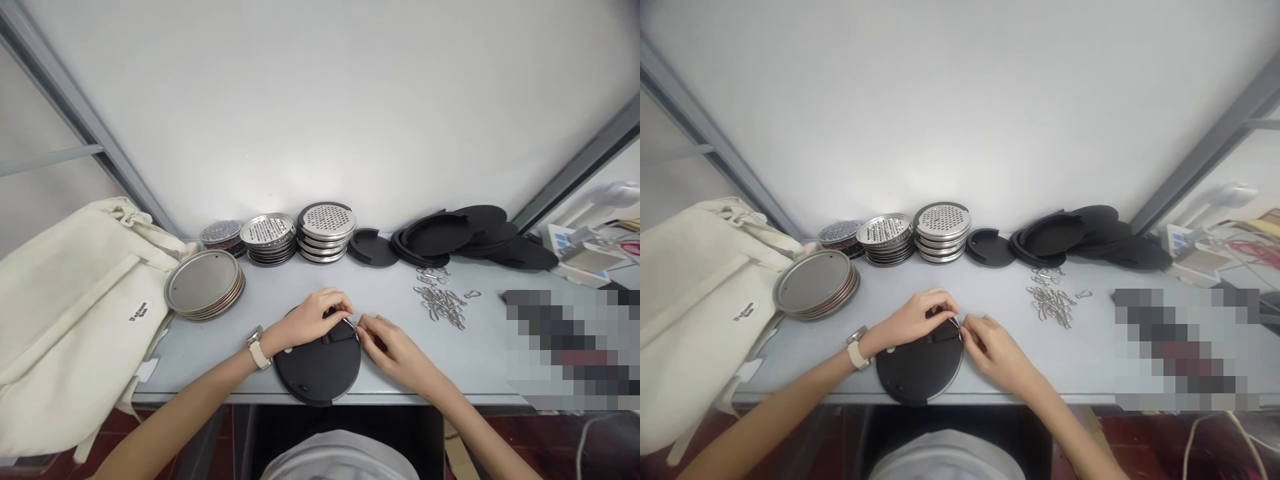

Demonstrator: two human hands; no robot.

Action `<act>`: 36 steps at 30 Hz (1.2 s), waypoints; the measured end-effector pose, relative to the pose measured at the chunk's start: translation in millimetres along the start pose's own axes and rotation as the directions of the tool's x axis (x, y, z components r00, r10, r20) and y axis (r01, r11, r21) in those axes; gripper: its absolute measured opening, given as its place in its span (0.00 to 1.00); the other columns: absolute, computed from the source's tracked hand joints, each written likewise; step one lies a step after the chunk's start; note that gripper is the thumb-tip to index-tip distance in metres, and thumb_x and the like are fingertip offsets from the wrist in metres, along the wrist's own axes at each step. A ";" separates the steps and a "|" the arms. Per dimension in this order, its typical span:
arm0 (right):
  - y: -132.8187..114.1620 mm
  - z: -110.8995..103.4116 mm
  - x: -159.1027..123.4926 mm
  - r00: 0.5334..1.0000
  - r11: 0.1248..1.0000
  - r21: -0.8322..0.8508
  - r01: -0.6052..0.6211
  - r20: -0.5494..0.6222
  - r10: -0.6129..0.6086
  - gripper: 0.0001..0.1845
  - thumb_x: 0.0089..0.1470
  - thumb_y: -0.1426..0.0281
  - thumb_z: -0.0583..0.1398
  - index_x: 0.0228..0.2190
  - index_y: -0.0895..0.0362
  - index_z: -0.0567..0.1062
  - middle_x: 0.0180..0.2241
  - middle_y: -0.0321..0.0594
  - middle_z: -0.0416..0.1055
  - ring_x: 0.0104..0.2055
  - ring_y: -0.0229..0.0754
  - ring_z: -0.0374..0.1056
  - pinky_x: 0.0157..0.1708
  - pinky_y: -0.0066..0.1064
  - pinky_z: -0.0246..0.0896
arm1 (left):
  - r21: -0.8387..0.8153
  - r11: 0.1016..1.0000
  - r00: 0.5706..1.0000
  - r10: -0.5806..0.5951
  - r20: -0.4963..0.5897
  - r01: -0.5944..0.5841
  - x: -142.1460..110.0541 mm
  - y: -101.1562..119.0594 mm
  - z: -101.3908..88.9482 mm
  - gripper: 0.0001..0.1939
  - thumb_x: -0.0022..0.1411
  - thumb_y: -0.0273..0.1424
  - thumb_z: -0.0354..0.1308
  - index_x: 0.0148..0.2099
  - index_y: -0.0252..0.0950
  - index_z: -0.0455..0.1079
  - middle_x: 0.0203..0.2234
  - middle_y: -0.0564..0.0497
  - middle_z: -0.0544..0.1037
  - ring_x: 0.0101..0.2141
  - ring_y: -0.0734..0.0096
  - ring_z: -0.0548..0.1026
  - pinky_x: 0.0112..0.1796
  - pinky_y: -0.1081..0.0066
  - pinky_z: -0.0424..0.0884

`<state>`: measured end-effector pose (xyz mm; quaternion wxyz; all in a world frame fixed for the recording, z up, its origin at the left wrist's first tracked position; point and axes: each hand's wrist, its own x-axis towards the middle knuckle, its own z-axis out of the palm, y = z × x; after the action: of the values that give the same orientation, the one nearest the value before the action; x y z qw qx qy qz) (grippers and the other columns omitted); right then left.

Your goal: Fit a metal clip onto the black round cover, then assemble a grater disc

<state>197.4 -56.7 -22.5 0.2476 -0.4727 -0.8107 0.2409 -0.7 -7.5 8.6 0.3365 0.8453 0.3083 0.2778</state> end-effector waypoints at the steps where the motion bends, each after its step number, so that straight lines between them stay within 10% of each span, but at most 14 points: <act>1: -0.3 -0.1 0.1 1.000 1.000 -0.004 0.005 0.000 -0.005 0.14 0.64 0.68 0.47 0.25 0.53 0.61 0.21 0.33 0.60 0.28 0.40 0.59 0.29 0.30 0.56 | 0.008 1.000 1.000 0.002 0.003 -0.002 0.1 -0.1 0.1 0.06 0.64 0.25 0.51 0.39 0.35 0.69 0.34 0.50 0.73 0.36 0.72 0.70 0.40 0.71 0.66; 36: 0.5 1.0 0.6 1.000 1.000 0.029 -0.002 0.014 0.002 0.10 0.65 0.69 0.46 0.30 0.53 0.60 0.26 0.34 0.63 0.29 0.40 0.59 0.30 0.30 0.56 | 0.095 0.994 0.995 0.044 0.086 -0.052 -3.9 0.2 -0.7 0.13 0.58 0.39 0.61 0.36 0.35 0.65 0.35 0.51 0.69 0.35 0.72 0.69 0.38 0.72 0.65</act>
<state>196.8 -56.1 -23.4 0.2486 -0.4682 -0.8084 0.2559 -3.7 -10.1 8.1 0.3007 0.8788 0.2865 0.2350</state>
